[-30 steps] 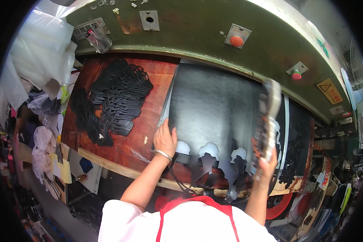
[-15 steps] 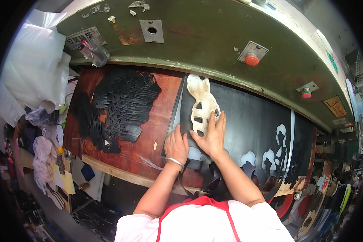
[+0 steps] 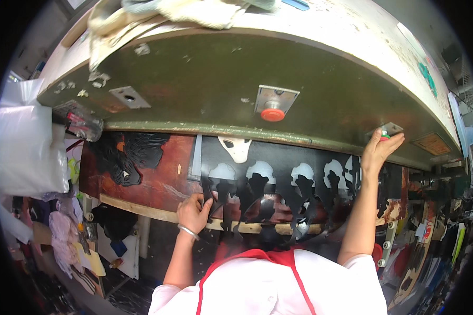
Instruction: The person operates a die-cutting machine to cut shapes from black material sheets. They place a sheet, position a white template, press the machine button, then remove and separate the cut pieces, repeating the cycle.
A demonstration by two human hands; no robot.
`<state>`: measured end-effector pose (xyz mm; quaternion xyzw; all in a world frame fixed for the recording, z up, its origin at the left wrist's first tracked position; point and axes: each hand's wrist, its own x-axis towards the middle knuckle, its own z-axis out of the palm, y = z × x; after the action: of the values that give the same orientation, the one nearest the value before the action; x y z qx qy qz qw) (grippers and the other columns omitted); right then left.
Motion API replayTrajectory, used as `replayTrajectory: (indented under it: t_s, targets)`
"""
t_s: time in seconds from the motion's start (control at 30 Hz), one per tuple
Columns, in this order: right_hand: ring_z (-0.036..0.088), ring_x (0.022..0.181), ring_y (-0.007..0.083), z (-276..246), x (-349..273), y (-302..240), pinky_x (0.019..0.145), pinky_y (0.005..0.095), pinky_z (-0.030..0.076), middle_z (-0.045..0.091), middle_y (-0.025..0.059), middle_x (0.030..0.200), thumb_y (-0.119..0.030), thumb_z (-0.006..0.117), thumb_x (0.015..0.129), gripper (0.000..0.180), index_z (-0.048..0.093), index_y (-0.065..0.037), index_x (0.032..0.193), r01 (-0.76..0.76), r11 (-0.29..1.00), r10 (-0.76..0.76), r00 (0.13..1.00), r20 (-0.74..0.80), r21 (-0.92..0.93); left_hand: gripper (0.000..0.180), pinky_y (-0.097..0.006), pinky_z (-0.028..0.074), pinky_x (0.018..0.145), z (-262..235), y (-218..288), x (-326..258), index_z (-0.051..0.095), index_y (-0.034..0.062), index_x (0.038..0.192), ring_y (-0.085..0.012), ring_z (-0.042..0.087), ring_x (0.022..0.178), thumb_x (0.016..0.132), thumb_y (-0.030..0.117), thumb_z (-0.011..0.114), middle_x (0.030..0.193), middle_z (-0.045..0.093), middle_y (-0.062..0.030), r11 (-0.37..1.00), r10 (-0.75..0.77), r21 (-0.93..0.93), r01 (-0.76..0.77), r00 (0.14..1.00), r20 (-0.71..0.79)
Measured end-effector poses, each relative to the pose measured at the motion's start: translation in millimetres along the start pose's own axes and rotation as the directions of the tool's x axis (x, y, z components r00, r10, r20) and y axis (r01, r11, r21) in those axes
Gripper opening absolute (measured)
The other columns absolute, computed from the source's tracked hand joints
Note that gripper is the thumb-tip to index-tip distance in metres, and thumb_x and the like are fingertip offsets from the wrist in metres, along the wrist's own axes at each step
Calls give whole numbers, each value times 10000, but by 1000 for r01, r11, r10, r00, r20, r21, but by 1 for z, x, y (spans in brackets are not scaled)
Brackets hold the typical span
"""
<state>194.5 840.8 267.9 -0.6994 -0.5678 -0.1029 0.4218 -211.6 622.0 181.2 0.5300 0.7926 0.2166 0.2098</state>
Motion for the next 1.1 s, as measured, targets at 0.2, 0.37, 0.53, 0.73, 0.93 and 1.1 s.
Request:
replayTrajectory:
  t_s: [0.2, 0.37, 0.53, 0.73, 0.93, 1.1]
  targets:
    - [19, 1414, 435, 21, -8, 4, 1144, 494, 42, 18, 338, 1494, -424, 509, 924, 879, 28, 99, 1441, 58, 995, -47, 989, -137, 80, 348, -442, 397, 565, 16, 16, 50, 505, 64, 683, -355, 526, 577, 832, 332, 669, 579, 516, -125, 996, 33, 91, -16, 982, -184]
    - [121, 1401, 426, -10, -28, 47, 1132, 473, 169, 84, 306, 1494, -419, 652, 843, 936, 110, 12, 1473, 110, 989, -106, 993, 46, -99, 322, -472, 377, 550, 14, 9, 48, 468, 48, 689, -387, 497, 580, 886, 265, 603, 591, 483, -149, 970, 242, 90, -225, 915, -323]
    - [491, 606, 87, -41, -103, 143, 592, 249, 423, 554, -2, 588, -318, 689, 866, 372, 658, 53, 867, -650, 731, 614, 759, 217, 207, 291, -482, 390, 568, 23, 1, 37, 489, 53, 715, -403, 534, 598, 905, 254, 579, 585, 515, -168, 995, 102, 17, -101, 957, -271]
    - [448, 585, 76, -72, -149, 189, 542, 273, 386, 572, 38, 617, -249, 613, 921, 340, 634, 48, 756, -389, 921, 378, 902, 207, 15, 256, -497, 377, 599, 32, -15, 10, 493, 44, 730, -423, 518, 647, 911, 213, 559, 639, 536, -191, 988, 154, 20, -156, 940, -303]
    - [596, 717, 163, -120, -156, 138, 685, 318, 482, 653, 134, 793, -180, 674, 855, 221, 659, 21, 944, -192, 959, 211, 975, 74, -207, 211, -446, 369, 635, 13, -33, -51, 459, 30, 708, -396, 484, 685, 872, 121, 556, 679, 488, -174, 961, 268, -17, -277, 942, -204]
    - [612, 898, 178, -42, -118, -10, 810, 312, 486, 654, 109, 982, -176, 698, 808, 413, 587, -33, 1179, -300, 895, 131, 884, 448, 330, 173, -383, 472, 622, -19, -19, -53, 593, 22, 989, -298, 633, 675, 930, 167, 518, 734, 621, -153, 955, -34, -295, -38, 972, -234]
